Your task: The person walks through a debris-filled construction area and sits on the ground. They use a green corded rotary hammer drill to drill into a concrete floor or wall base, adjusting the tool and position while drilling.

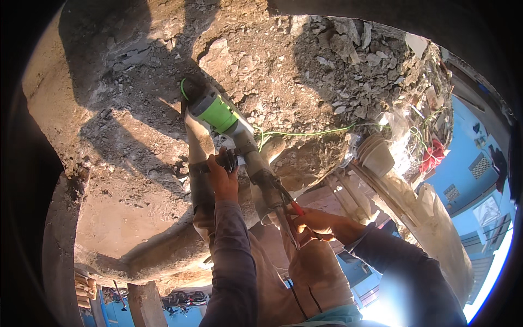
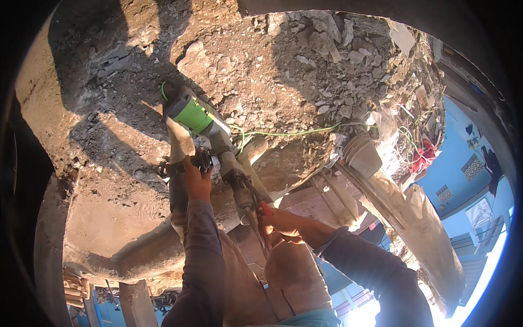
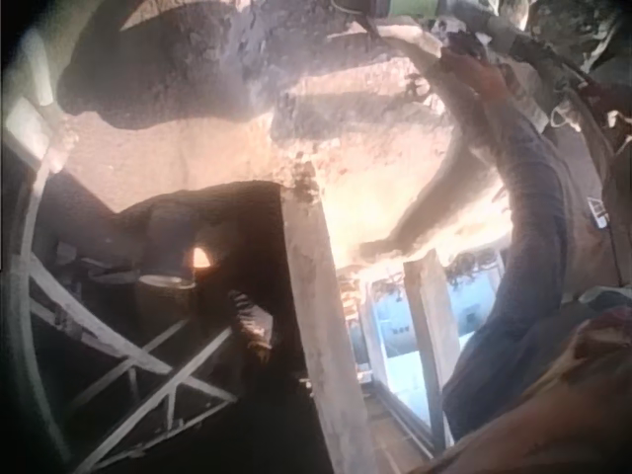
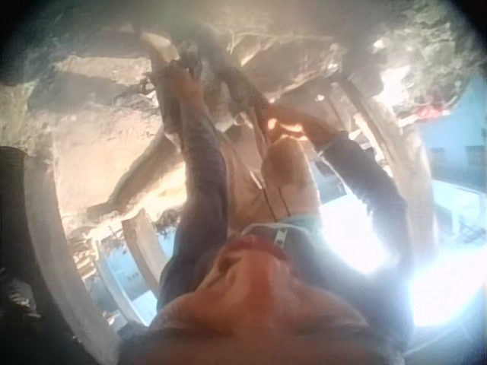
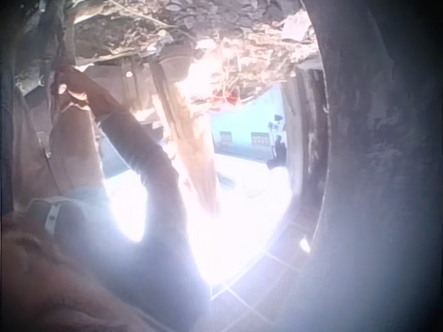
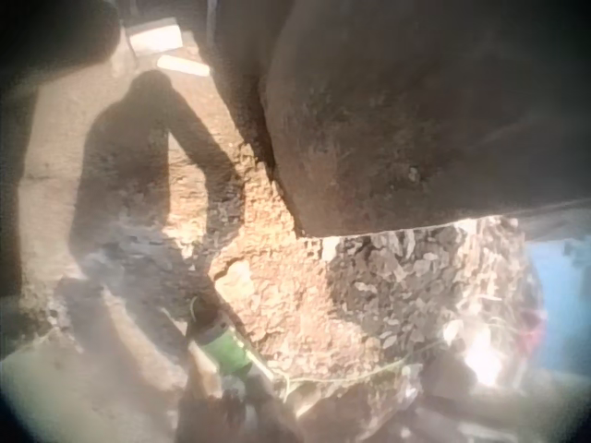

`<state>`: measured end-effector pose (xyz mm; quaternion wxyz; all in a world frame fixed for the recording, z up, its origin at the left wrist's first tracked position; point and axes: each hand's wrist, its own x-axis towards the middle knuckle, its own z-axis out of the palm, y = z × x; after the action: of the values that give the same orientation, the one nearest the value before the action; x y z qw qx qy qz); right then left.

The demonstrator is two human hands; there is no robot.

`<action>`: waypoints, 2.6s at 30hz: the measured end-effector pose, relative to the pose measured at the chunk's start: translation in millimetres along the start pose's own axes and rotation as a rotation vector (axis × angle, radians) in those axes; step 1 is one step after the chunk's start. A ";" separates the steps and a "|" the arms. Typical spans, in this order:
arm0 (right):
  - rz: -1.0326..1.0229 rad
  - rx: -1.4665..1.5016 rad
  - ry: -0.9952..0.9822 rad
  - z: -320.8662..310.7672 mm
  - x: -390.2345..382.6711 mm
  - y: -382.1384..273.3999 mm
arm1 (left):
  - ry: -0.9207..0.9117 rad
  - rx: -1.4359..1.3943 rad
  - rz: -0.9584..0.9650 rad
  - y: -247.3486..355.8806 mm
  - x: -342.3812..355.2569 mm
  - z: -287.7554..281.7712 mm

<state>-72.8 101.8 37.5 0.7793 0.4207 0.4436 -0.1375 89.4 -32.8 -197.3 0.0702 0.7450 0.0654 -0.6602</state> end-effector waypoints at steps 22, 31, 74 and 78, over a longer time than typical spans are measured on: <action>-0.162 -0.992 0.314 -22.7 -35.8 -60.7 | -0.096 -0.071 -0.011 10.5 -4.9 14.3; -0.188 -1.050 0.372 -0.5 -34.7 -60.4 | -0.071 -0.080 -0.050 10.7 -6.3 13.4; 0.462 -1.683 0.484 99.5 -58.9 -145.6 | 0.081 -0.301 0.091 1.6 -7.4 38.6; 0.472 -1.525 0.500 66.8 -50.0 -140.6 | 0.090 -0.309 0.127 -2.0 -7.0 39.7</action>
<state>-145.3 -43.6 19.7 0.7374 -0.1219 0.4751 0.4645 49.5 -38.4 -195.1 0.2224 0.7568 0.1221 -0.6024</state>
